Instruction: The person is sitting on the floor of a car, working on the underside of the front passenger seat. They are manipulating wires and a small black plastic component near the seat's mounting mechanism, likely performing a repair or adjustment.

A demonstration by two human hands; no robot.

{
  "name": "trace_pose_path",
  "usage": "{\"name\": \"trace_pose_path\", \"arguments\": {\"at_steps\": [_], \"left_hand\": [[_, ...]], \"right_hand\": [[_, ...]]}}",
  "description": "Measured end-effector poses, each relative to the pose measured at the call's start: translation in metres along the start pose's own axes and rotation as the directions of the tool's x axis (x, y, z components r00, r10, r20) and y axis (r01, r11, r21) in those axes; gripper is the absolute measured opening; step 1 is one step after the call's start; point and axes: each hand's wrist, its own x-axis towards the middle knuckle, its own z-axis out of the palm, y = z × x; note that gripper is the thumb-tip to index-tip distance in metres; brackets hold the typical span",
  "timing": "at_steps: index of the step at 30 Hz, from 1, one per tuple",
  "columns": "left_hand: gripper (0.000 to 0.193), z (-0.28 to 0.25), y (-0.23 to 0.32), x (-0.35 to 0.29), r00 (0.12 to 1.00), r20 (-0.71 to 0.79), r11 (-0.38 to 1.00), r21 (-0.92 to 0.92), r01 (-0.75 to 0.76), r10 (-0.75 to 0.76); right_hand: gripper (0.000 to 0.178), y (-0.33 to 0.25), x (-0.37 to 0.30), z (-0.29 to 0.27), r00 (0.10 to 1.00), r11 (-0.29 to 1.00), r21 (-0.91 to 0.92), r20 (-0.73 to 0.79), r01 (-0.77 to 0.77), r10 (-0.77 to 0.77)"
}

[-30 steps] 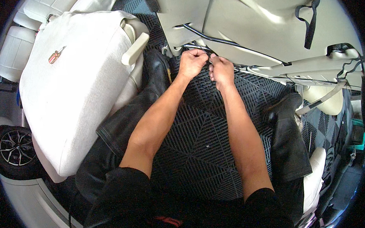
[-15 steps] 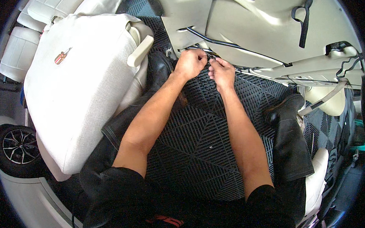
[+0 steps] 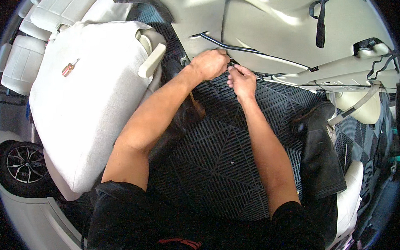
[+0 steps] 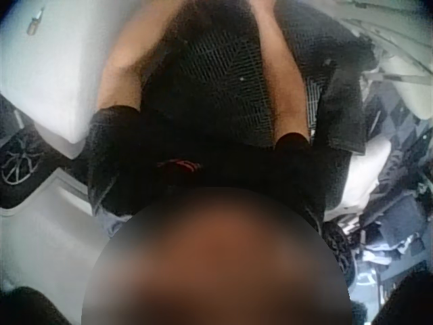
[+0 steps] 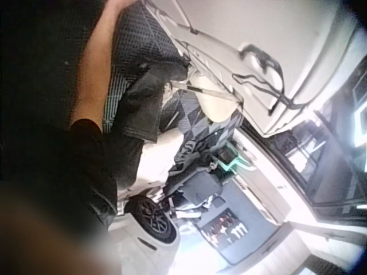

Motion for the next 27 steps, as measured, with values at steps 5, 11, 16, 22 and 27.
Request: {"name": "trace_pose_path", "arguments": {"at_steps": [5,11,16,22,27], "left_hand": [[0.020,0.001,0.001,0.007,1.000,0.010,0.999,0.040,-0.024,0.023],[0.020,0.004,0.005,0.001,0.995,-0.031,0.994,0.054,0.093,-0.091],[0.028,0.004,-0.002,-0.015,0.994,-0.086,0.997,-0.055,0.057,-0.062],[0.026,-0.007,0.004,-0.010,0.994,0.013,0.994,-0.016,0.111,-0.110],[0.022,-0.006,0.014,-0.004,0.994,-0.048,0.994,0.031,0.105,-0.103]], "right_hand": [[0.031,0.005,0.001,0.000,0.998,0.998,0.002,-0.022,0.059,-0.059],[0.031,0.010,0.001,0.000,0.995,0.995,-0.031,-0.034,0.093,-0.094],[0.034,0.005,-0.002,0.001,0.996,0.997,-0.014,-0.042,0.076,-0.077],[0.030,0.017,0.002,0.006,0.978,0.980,-0.050,-0.078,0.191,-0.194],[0.026,0.024,0.004,0.000,0.960,0.956,-0.160,-0.096,0.247,-0.264]]}}
